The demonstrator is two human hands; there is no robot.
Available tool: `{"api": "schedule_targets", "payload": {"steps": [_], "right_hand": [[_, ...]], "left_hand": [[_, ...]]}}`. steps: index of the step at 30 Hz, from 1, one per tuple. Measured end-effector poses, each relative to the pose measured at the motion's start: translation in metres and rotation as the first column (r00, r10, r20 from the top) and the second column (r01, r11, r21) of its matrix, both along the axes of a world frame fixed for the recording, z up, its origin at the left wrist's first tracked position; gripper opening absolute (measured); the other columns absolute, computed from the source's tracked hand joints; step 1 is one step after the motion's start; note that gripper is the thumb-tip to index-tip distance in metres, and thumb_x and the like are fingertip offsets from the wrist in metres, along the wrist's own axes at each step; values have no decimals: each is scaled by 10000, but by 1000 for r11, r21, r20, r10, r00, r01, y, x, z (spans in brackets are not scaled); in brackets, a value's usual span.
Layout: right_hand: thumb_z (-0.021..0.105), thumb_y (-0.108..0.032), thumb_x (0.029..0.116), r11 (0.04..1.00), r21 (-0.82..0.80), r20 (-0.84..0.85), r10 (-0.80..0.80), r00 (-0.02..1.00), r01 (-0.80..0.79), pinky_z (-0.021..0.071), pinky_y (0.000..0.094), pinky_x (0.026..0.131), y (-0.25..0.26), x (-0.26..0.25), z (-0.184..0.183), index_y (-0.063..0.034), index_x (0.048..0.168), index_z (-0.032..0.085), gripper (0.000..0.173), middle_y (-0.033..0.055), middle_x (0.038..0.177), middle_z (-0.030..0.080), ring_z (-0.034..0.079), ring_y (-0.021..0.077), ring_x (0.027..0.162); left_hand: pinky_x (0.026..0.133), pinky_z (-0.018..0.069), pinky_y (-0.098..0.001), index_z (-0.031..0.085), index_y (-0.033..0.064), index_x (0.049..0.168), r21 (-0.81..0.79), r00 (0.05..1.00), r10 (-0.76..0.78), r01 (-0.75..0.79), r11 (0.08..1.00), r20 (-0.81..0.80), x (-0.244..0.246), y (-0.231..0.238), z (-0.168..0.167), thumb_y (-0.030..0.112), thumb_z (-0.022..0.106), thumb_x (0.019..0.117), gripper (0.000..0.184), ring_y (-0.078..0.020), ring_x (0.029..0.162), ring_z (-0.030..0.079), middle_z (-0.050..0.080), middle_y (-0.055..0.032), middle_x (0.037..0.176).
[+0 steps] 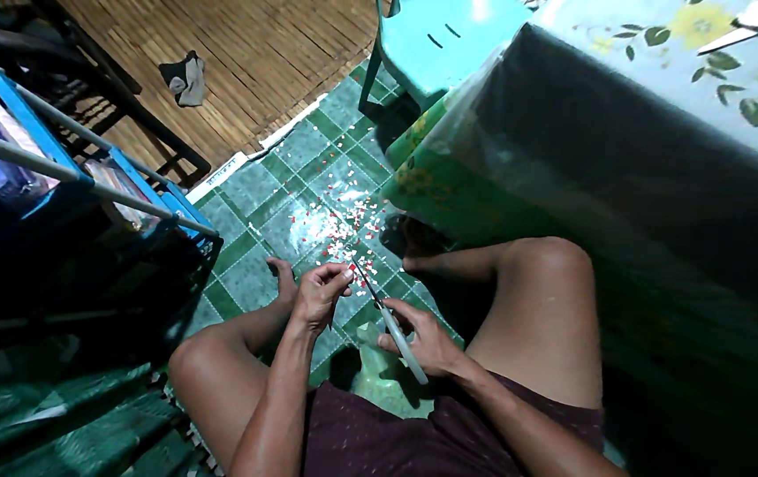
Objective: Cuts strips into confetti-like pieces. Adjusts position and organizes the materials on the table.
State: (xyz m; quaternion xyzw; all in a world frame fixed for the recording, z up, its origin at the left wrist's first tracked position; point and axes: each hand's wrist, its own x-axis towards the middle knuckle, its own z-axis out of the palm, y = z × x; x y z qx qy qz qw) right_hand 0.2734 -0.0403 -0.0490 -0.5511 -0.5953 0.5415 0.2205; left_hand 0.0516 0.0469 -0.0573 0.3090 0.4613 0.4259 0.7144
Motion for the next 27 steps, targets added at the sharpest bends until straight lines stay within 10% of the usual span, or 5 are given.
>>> {"api": "schedule_targets", "payload": {"steps": [27], "right_hand": [[709, -635, 870, 998, -51, -156, 29, 987, -38, 497, 240, 570, 3, 2, 1, -102, 1357, 610, 728, -37, 768, 606, 546, 38, 616]], "left_hand": [[691, 601, -294, 663, 9, 923, 53, 996, -85, 84, 995, 23, -4, -1, 2, -7, 761, 861, 117, -152, 716, 682, 704, -97, 858]]}}
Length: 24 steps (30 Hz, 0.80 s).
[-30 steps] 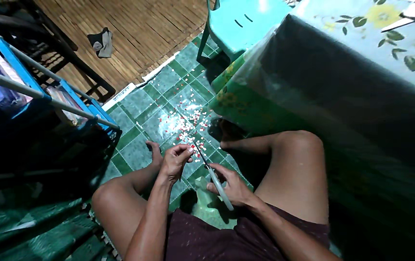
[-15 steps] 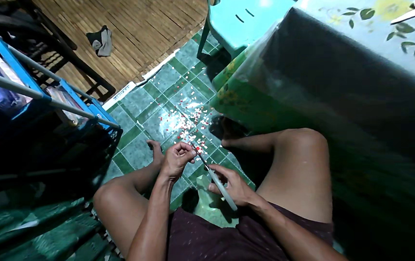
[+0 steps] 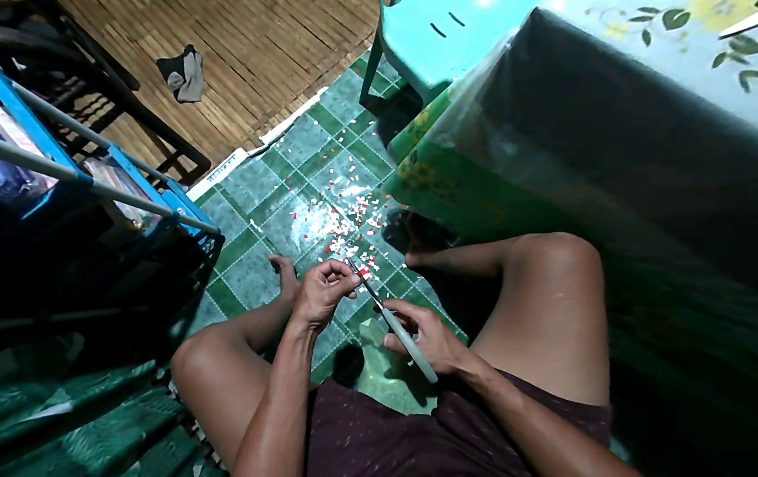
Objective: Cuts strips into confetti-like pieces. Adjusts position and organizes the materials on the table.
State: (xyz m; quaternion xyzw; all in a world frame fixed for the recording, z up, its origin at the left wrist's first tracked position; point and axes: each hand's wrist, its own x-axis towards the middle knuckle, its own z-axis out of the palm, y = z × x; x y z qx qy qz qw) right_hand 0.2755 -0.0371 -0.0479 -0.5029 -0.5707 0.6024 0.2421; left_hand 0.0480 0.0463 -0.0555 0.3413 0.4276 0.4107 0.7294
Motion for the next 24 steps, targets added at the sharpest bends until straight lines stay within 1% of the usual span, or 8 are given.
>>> {"api": "schedule_targets", "payload": {"steps": [2, 5, 8, 10, 14, 18, 21, 24], "right_hand": [[731, -630, 855, 1000, -29, -4, -11, 1000, 10, 502, 245, 563, 0, 0, 0, -111, 1348, 619, 725, -44, 748, 600, 545, 43, 600], [786, -577, 828, 995, -89, -17, -47, 999, 46, 494, 245, 541, 1, 0, 3, -121, 1319, 649, 684, -55, 700, 591, 532, 45, 563], [787, -576, 832, 992, -112, -53, -66, 996, 60, 494, 245, 528, 1, 1, 3, -112, 1309, 659, 678, -54, 677, 580, 525, 50, 543], [784, -571, 838, 990, -110, -72, -93, 993, 84, 502, 252, 530, 1, 1, 2, -92, 1301, 660, 678, -48, 676, 584, 533, 55, 545], [791, -563, 833, 986, -125, -72, -121, 990, 111, 532, 259, 537, 1, 0, 3, -85, 1303, 658, 684, -41, 692, 602, 561, 66, 552], [797, -542, 839, 986, -111, -92, -133, 987, 122, 509, 247, 512, 2, 2, 2, -87, 1304, 659, 665, -48, 657, 565, 534, 62, 525], [803, -532, 838, 985, -116, -105, -136, 985, 123, 511, 251, 508, 2, 2, 2, -83, 1300, 661, 660, -43, 650, 569, 537, 68, 522], [805, -533, 834, 985, -120, -101, -136, 985, 124, 507, 246, 508, 2, 1, 3, -81, 1302, 660, 667, -47, 650, 568, 533, 63, 518]], "left_hand": [[693, 602, -297, 663, 7, 927, -2, 1000, -6, 6, 1000, -9, -1, 0, 1, -2, 766, 861, 123, -153, 718, 683, 703, -97, 861], [688, 601, -293, 668, 3, 927, -1, 1000, -10, 10, 1000, -15, -2, 0, 1, -5, 764, 862, 116, -150, 713, 683, 705, -94, 851], [710, 601, -297, 669, 6, 943, 4, 1000, -20, 20, 1000, -8, -2, 1, 3, 15, 747, 882, 99, -146, 729, 681, 703, -87, 863], [734, 604, -303, 668, -3, 994, 5, 999, -40, 40, 999, -8, -4, 2, 6, 35, 705, 925, 87, -141, 739, 680, 700, -85, 887], [751, 612, -309, 675, -28, 1087, 11, 991, -111, 113, 994, -71, -12, 4, 9, 75, 652, 976, 153, -152, 761, 693, 709, -101, 918], [705, 606, -289, 704, -31, 1066, -8, 972, -176, 177, 984, -158, -18, 5, 9, 98, 633, 1000, 161, -153, 757, 697, 724, -102, 913], [687, 594, -270, 710, -24, 1018, -23, 972, -167, 165, 986, -168, -18, 5, 11, 87, 638, 995, 134, -134, 732, 682, 714, -81, 864], [677, 588, -256, 717, -21, 1007, -20, 974, -160, 158, 987, -162, -18, 5, 11, 78, 646, 988, 123, -124, 725, 679, 716, -76, 859]]}}
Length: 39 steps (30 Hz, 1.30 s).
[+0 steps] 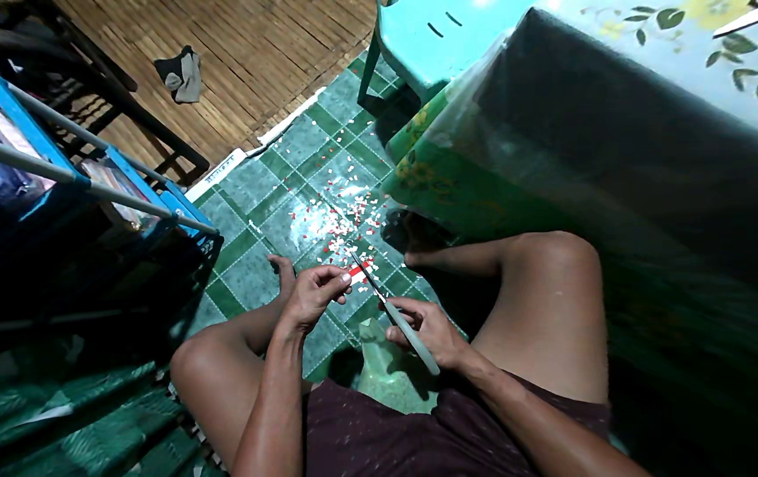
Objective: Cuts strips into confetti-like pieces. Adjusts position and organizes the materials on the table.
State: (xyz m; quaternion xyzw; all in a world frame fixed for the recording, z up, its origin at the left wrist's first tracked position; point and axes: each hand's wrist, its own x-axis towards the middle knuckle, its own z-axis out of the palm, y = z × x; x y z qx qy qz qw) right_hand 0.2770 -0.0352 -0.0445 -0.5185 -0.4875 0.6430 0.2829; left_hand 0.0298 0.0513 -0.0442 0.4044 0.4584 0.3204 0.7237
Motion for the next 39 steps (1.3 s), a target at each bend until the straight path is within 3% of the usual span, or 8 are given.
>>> {"api": "schedule_targets", "payload": {"steps": [5, 8, 12, 18, 23, 34, 39], "right_hand": [[821, -524, 822, 999, 35, 3, -13, 1000, 13, 491, 232, 509, -1, 0, 1, -71, 1298, 668, 675, -52, 652, 577, 519, 48, 520], [834, -471, 833, 995, 74, 51, -71, 996, 67, 526, 249, 488, -3, -2, 5, -63, 1262, 691, 609, -48, 616, 589, 550, 64, 493], [810, -402, 866, 995, -15, 47, -101, 994, 102, 573, 284, 507, 0, -3, 7, -51, 1291, 651, 574, -20, 646, 626, 609, 104, 510], [738, -551, 884, 999, 33, 48, -38, 998, 36, 574, 303, 562, 1, -1, -1, -89, 1337, 616, 659, -27, 716, 609, 608, 104, 586], [738, -601, 865, 996, 73, 90, 41, 995, -48, 522, 258, 562, 0, -2, -5, -95, 1345, 614, 708, -42, 727, 588, 556, 61, 591], [754, -603, 850, 996, 44, 94, 72, 993, -77, 507, 245, 562, 1, -2, -5, -106, 1357, 613, 724, -47, 728, 590, 544, 50, 588], [757, -583, 852, 996, -6, 101, 92, 991, -92, 534, 281, 576, -3, 0, -2, -116, 1350, 622, 696, -26, 738, 612, 570, 75, 596]], "left_hand": [[665, 582, -252, 722, -20, 996, 3, 1000, 7, -7, 1000, 7, 0, -1, 0, 78, 646, 989, 125, -122, 719, 675, 715, -80, 849], [648, 573, -242, 725, -19, 990, 3, 1000, 13, -13, 1000, 8, 0, -1, 0, 75, 648, 985, 122, -113, 703, 666, 715, -79, 844], [633, 563, -232, 723, -17, 986, -10, 999, 46, -46, 999, 1, -1, 0, 0, 77, 646, 987, 121, -106, 687, 655, 710, -76, 833], [626, 561, -232, 715, -30, 988, -22, 995, 101, -100, 995, 5, -1, 1, -2, 72, 646, 985, 123, -107, 672, 650, 706, -86, 824], [618, 554, -227, 719, -30, 979, -28, 992, 126, -125, 992, 8, 0, 1, -3, 61, 654, 979, 111, -107, 662, 643, 706, -93, 820], [624, 563, -247, 715, -25, 988, -3, 998, 62, -62, 998, 10, 10, -1, -6, 70, 666, 967, 109, -117, 669, 651, 707, -84, 825], [620, 566, -261, 718, -15, 997, 42, 999, 23, -22, 999, -33, 7, -5, -12, 111, 669, 972, 138, -119, 663, 650, 711, -74, 827]]}}
